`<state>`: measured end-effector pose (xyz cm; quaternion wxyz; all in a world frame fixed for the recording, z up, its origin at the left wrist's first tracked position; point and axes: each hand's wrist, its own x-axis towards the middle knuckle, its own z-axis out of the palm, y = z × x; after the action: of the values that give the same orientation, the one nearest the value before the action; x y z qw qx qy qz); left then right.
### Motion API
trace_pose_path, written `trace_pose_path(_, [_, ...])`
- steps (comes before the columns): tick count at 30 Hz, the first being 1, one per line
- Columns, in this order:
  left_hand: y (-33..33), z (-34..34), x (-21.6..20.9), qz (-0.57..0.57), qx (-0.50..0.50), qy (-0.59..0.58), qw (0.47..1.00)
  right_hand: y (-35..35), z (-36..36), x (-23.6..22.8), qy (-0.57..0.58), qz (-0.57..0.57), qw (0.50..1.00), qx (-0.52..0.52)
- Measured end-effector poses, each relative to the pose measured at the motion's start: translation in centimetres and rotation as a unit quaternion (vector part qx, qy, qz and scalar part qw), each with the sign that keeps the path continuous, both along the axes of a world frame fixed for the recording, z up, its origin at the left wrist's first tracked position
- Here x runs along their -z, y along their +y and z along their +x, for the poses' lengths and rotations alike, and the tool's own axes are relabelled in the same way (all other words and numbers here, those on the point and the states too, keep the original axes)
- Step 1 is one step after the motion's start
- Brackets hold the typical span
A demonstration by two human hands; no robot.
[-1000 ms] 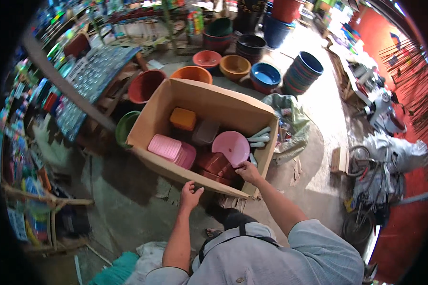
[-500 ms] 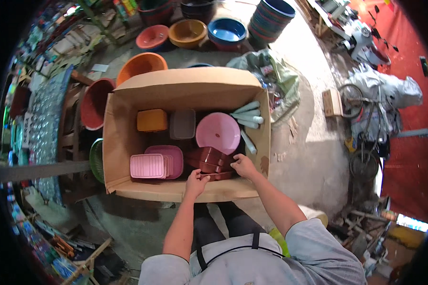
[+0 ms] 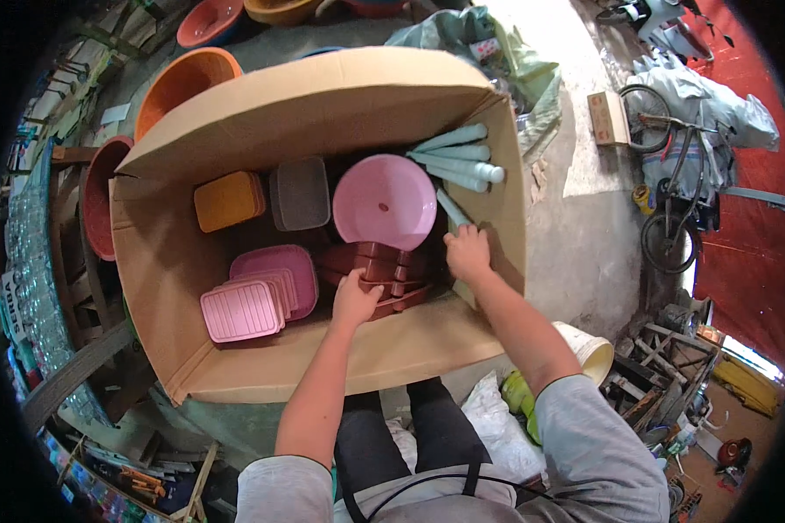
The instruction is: Assembling a plastic dustpan by fitting the handle into the base unit.
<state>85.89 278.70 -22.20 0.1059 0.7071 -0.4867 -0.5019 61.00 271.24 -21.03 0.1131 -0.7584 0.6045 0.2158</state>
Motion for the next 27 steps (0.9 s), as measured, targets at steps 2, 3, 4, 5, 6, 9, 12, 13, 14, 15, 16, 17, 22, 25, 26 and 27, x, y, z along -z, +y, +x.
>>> trace_pose_path(2, [-1.0, -0.5, 1.0, -0.012, 0.05, -0.044, 0.998, 0.0, -1.2, 2.1, 0.057, -0.043, 0.995, -0.07])
trace_pose_path(3, [-1.5, -0.7, 1.6, -0.036, 0.1, -0.086, 0.991, 0.3, -1.7, 2.6, 0.102, -0.043, 0.988, -0.104])
trace_pose_path(4, [-2.1, -1.2, 2.5, -0.033, 0.098, -0.081, 0.991, 0.4, -2.1, 3.3, 0.107, -0.039, 0.988, -0.107])
trace_pose_path(5, [-2.7, -1.7, 3.3, -0.022, 0.133, -0.112, 0.985, 0.5, -2.7, 3.8, 0.119, -0.026, 0.986, -0.117])
trace_pose_path(6, [-3.4, -2.3, 4.1, -0.012, 0.168, -0.141, 0.976, 0.6, -3.4, 4.1, 0.133, -0.014, 0.983, -0.127])
trace_pose_path(9, [-4.2, -2.3, 7.8, -0.002, 0.205, -0.166, 0.965, 0.4, -2.0, 3.3, 0.069, -0.025, 0.992, -0.106])
trace_pose_path(12, [-6.0, -3.7, 9.8, 0.005, 0.234, -0.161, 0.959, 0.4, -2.9, 2.4, 0.027, -0.092, 0.991, -0.089])
trace_pose_path(13, [-6.1, -3.3, 10.9, 0.027, 0.261, -0.17, 0.95, 0.4, -2.3, 1.4, 0.011, -0.102, 0.993, -0.059])
trace_pose_path(14, [-6.3, -3.4, 11.0, 0.048, 0.291, -0.176, 0.939, 0.4, -2.4, 0.1, -0.001, -0.11, 0.994, -0.027])
trace_pose_path(15, [-6.3, -3.5, 10.9, 0.039, 0.292, -0.196, 0.935, 0.6, -2.7, -0.8, 0.001, -0.11, 0.994, -0.027])
trace_pose_path(16, [-6.6, -3.7, 10.5, 0.037, 0.293, -0.193, 0.936, 0.7, -3.0, -2.2, -0.019, -0.12, 0.992, -0.021])
trace_pose_path(17, [-7.1, -3.4, 10.2, 0.064, 0.303, -0.182, 0.933, 0.6, -2.9, -3.4, -0.045, -0.133, 0.99, -0.015])
trace_pose_path(22, [-5.2, -2.2, 8.2, 0.021, 0.223, -0.181, 0.958, 1.2, -2.1, -10.5, -0.114, -0.068, 0.986, 0.101])
trace_pose_path(25, [-5.9, -2.3, 6.6, 0.016, 0.239, -0.152, 0.959, 2.0, -2.6, -13.2, -0.205, -0.127, 0.958, 0.155])
trace_pose_path(26, [-6.0, -2.5, 6.4, 0.016, 0.247, -0.135, 0.96, 2.3, -2.9, -13.8, -0.245, -0.158, 0.938, 0.186])
trace_pose_path(27, [-5.7, -2.9, 6.4, 0.014, 0.244, -0.135, 0.96, 2.6, -3.4, -14.2, -0.245, -0.16, 0.938, 0.183])
